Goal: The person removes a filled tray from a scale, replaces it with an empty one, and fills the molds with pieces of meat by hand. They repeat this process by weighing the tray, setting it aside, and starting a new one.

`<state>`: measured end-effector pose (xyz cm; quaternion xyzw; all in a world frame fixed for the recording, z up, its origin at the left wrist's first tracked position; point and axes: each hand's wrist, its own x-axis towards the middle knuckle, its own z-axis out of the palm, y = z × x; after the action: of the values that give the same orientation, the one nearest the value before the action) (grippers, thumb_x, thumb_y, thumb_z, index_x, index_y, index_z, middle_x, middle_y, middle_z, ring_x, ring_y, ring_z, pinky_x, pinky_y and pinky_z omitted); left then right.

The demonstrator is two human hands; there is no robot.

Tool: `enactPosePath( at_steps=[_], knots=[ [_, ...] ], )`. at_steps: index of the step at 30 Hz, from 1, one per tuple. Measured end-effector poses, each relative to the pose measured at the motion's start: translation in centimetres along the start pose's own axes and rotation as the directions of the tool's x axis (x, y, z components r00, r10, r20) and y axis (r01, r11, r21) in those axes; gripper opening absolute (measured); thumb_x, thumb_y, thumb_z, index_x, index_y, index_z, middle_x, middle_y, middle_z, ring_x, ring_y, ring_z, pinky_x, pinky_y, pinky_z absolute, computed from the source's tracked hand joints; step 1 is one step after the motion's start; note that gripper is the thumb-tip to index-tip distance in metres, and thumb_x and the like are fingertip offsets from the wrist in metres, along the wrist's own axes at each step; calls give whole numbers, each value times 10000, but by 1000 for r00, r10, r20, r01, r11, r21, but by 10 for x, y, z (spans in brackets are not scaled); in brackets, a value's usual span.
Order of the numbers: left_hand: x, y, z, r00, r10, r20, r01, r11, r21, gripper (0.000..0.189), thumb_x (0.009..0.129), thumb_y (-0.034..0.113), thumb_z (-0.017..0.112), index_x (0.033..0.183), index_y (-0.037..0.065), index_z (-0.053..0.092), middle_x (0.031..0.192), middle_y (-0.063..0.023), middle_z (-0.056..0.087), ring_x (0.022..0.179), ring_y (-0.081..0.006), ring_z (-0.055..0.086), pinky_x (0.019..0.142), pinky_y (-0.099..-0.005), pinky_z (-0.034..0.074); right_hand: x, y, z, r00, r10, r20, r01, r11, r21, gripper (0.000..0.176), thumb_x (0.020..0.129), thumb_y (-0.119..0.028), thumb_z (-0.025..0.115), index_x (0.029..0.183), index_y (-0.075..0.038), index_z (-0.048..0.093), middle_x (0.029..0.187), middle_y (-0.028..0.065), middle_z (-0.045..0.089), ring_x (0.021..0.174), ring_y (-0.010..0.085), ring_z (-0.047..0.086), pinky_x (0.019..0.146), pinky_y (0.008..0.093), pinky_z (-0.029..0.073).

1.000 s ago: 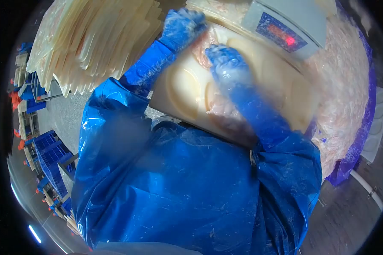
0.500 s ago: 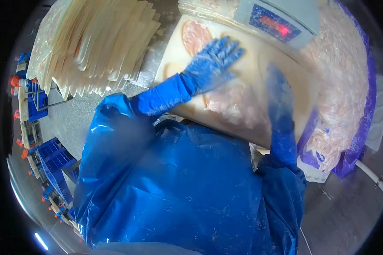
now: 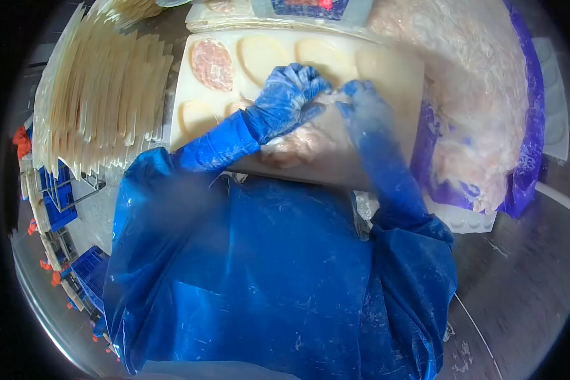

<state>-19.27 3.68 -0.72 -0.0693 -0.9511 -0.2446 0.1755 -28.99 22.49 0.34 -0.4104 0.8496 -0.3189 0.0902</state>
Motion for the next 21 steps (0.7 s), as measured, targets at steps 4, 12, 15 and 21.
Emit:
enactPosePath(
  at_steps=[4,12,15,21],
  knots=[
    [10,-8,1,987,-158,27,160,966,-201,247,826,194,751,1032,85,668,1044,-102,646,944,-314,603,855,-403,498,-7,39,-21,981,-181,-63,182,983,7,188,840,-152,706,977,-56,622,951,115,604,842,304,605,794,409,482],
    [48,4,13,906,-291,307,383,254,-888,172,913,90,693,1055,3,651,893,-25,652,840,-80,589,811,-254,516,13,50,-41,996,81,-41,-32,737,676,108,884,-66,690,959,-56,612,862,-21,561,788,83,505,744,245,446],
    [63,11,-8,886,-218,410,440,112,-891,207,950,43,622,1155,15,625,1054,-38,657,960,-125,620,917,-261,507,23,48,-68,980,199,1,-137,669,730,156,887,-126,694,1012,-54,636,881,-20,573,793,79,501,743,240,437],
    [102,51,-14,898,-150,413,439,264,-859,427,928,26,644,1339,32,528,1136,-75,636,1076,-153,607,964,-295,491,43,39,-118,984,76,162,-175,614,770,224,901,-143,673,1097,-38,647,910,7,626,771,94,558,700,240,456]
  ],
)
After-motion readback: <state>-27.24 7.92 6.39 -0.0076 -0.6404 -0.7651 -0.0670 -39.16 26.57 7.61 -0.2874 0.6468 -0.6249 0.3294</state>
